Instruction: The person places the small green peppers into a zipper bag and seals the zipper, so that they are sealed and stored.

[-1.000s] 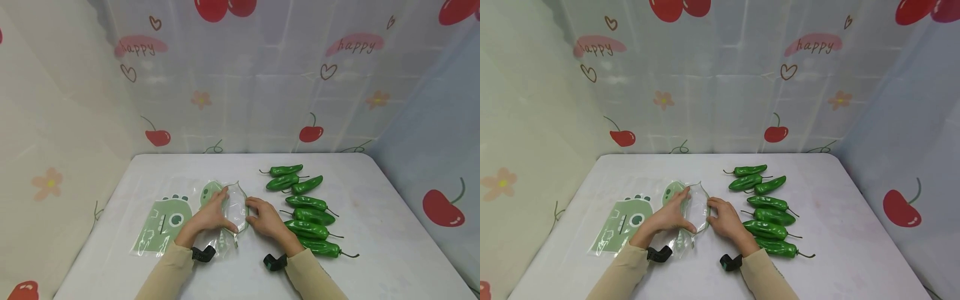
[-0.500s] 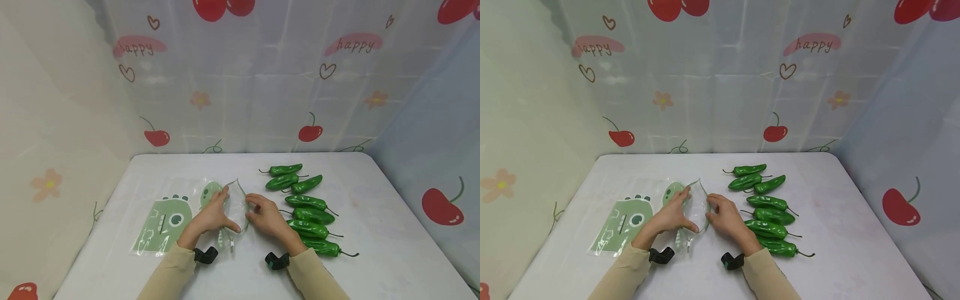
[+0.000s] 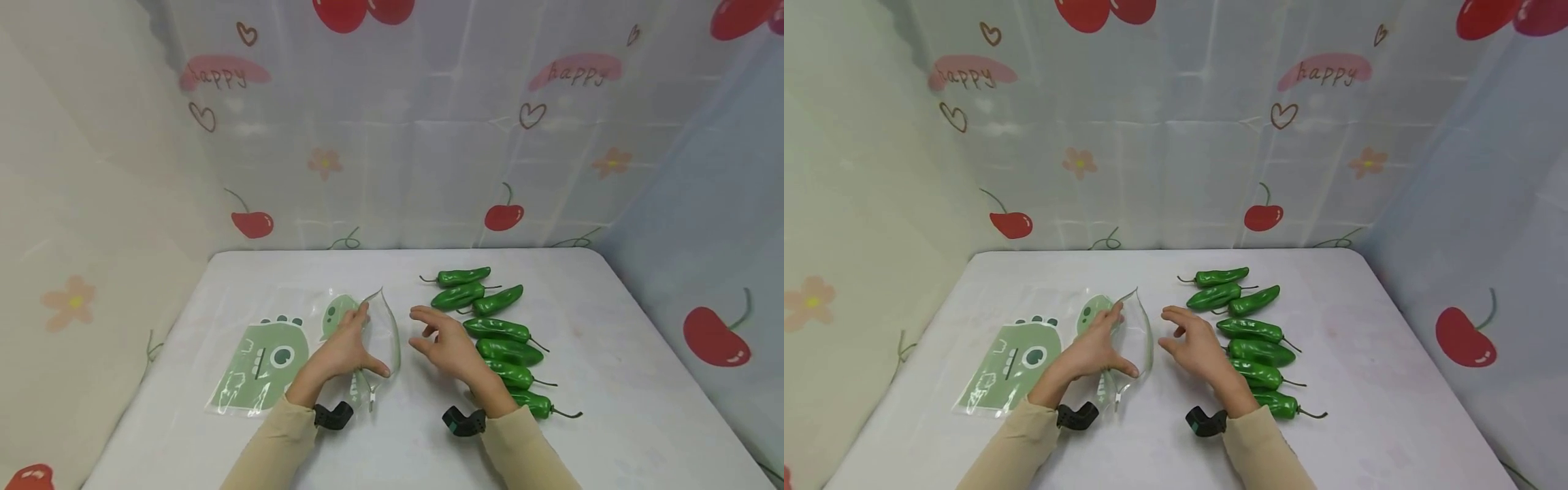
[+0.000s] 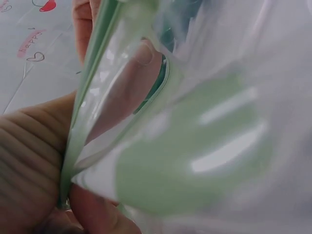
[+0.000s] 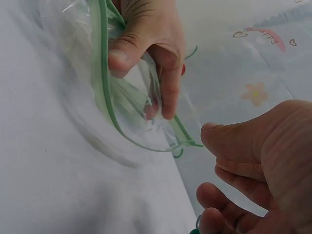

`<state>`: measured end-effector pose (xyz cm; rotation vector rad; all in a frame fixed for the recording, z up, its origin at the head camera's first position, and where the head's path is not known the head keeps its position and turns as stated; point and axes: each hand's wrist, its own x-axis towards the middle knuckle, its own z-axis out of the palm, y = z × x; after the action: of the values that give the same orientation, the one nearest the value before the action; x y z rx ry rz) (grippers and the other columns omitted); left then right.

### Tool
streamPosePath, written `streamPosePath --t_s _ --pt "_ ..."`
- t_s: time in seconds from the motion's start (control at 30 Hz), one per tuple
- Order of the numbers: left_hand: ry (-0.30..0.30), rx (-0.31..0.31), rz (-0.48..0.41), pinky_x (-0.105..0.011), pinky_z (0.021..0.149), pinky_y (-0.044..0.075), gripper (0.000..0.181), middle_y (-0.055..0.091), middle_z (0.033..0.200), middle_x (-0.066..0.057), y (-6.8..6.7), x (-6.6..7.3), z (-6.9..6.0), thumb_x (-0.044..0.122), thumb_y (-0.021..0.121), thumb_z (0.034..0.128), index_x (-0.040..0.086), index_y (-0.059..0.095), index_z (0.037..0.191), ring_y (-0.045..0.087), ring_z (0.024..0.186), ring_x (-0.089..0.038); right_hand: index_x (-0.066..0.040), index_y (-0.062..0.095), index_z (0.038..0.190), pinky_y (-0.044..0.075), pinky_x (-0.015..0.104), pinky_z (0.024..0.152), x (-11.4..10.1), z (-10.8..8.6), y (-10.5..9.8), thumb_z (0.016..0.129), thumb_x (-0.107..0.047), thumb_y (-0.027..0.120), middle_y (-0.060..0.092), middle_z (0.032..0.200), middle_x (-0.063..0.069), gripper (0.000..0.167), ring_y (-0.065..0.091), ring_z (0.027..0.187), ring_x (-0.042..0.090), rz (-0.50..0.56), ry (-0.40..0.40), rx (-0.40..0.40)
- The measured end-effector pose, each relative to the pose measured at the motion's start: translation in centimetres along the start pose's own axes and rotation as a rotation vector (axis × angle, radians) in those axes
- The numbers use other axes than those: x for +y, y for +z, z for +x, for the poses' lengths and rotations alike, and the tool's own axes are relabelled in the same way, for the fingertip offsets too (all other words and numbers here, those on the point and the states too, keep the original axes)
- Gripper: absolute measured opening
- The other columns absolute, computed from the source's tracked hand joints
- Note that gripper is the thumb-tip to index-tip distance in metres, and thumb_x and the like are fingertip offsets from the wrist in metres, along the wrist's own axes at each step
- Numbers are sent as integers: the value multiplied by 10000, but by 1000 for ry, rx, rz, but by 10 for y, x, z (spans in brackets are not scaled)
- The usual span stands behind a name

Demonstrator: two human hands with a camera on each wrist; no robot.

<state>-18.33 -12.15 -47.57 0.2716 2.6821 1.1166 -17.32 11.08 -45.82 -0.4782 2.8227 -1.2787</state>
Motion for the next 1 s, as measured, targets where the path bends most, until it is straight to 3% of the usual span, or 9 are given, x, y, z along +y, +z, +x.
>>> streamPosePath --t_s 0.23,0.5,0.73,0.9,1.0 --pt "-16 4 10 -512 1130 436 1454 434 1526 -214 0 0 1 399 1040 525 53 186 1649 481 1401 -368 -114 648 1401 532 315 814 1 -3 -18 932 -164 775 572 1515 31 489 658 1015 178 -24 2 -17" --pt "-24 -4 -6 -516 1135 430 1475 417 1535 -205 0 2 0 396 1041 524 82 153 1660 467 1416 -367 -151 647 1401 519 286 757 16 -16 -44 927 -186 781 599 1476 60 495 641 1025 210 -47 -3 -27" --pt "0 -4 4 -521 1138 423 1479 412 1535 -221 -1 0 0 388 1039 530 61 139 1657 447 1433 -384 -190 630 1410 506 284 753 32 -28 -65 931 -238 782 634 1395 67 506 627 1057 233 -46 25 -52" --pt "-13 -6 -26 -516 1140 422 1484 400 1556 -200 -2 0 1 379 1040 531 98 125 1666 429 1453 -366 -184 641 1393 488 267 702 42 -38 -78 918 -232 798 680 1259 109 503 616 966 243 -58 22 -55" --pt "-17 -6 -39 -516 1140 420 1483 398 1563 -192 -4 0 1 372 1040 533 115 121 1669 424 1458 -362 -169 639 1393 484 255 717 47 -44 -87 921 -231 794 673 1261 82 501 595 960 205 -80 10 -58"
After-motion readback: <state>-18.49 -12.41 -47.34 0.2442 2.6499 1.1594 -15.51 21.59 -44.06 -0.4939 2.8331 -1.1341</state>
